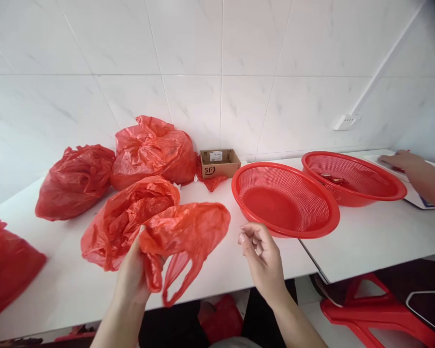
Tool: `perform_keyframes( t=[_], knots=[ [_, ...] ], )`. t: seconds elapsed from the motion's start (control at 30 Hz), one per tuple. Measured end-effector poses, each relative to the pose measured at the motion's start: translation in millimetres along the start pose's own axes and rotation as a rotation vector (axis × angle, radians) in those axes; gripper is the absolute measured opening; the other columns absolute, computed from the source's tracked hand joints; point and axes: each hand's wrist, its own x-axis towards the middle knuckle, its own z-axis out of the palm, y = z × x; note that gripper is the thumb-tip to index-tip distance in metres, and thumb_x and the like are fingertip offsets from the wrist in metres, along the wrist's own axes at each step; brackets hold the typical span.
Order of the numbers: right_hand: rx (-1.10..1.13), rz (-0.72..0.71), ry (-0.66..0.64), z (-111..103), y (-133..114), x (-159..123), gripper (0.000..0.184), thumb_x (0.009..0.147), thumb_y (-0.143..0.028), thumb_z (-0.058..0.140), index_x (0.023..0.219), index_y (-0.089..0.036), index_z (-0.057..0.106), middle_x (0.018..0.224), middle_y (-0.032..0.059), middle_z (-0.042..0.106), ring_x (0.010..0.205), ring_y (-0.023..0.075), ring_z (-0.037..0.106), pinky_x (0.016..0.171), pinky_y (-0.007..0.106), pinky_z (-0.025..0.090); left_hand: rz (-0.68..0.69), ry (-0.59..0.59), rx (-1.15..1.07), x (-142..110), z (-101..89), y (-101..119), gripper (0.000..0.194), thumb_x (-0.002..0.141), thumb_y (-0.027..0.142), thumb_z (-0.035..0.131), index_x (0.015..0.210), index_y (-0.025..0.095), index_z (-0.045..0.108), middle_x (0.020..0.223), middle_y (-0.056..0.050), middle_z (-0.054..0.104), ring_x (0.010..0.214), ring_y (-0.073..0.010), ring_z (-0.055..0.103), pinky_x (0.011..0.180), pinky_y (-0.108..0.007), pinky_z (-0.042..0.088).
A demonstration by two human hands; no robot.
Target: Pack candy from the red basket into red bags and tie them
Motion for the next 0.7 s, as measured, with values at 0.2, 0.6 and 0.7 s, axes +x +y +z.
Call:
perform_keyframes(
  t=[0.2,0.6,0.7],
  knots=[
    [-0.095,-0.176,-0.169,39,-9,-10,0.041,0.084,-0.026,0.064,0.123,-0.023,0.052,0.113,0.0105,0.063,0.098,0.0227,0.062,0.079,0.035,0.054,-0.191,0.034,-0.122,-34,31.7,-21,0.033,0.097,0.035,0.042,0.113,0.024,0.068,0.103,-0.004,0.076,0.095,-0.0238,0.072,0.079,-0.038,0.062],
    [0.253,0.217,-0.048,16,32,24,0.026,0.071,-0.014,0.048,0.094,-0.021,0.059,0.096,0.0034,0.065,0.088,0.0171,0.063,0.076,0.029,0.051,-0.007,0.226,-0.141,-25,-25.8,10,0.026,0.093,0.024,0.045,0.102,0.018,0.069,0.104,-0.007,0.072,0.096,-0.0155,0.070,0.077,-0.022,0.061],
    [0.226,0.237,-0.059,14,26,23,0.027,0.073,-0.015,0.050,0.098,-0.020,0.058,0.099,0.0046,0.063,0.092,0.0179,0.062,0.077,0.029,0.050,0.269,0.224,0.174,-36,-33.9,-3,0.044,0.081,0.031,0.066,0.125,0.030,0.061,0.127,-0.004,0.061,0.125,-0.0228,0.055,0.103,-0.035,0.050]
  ],
)
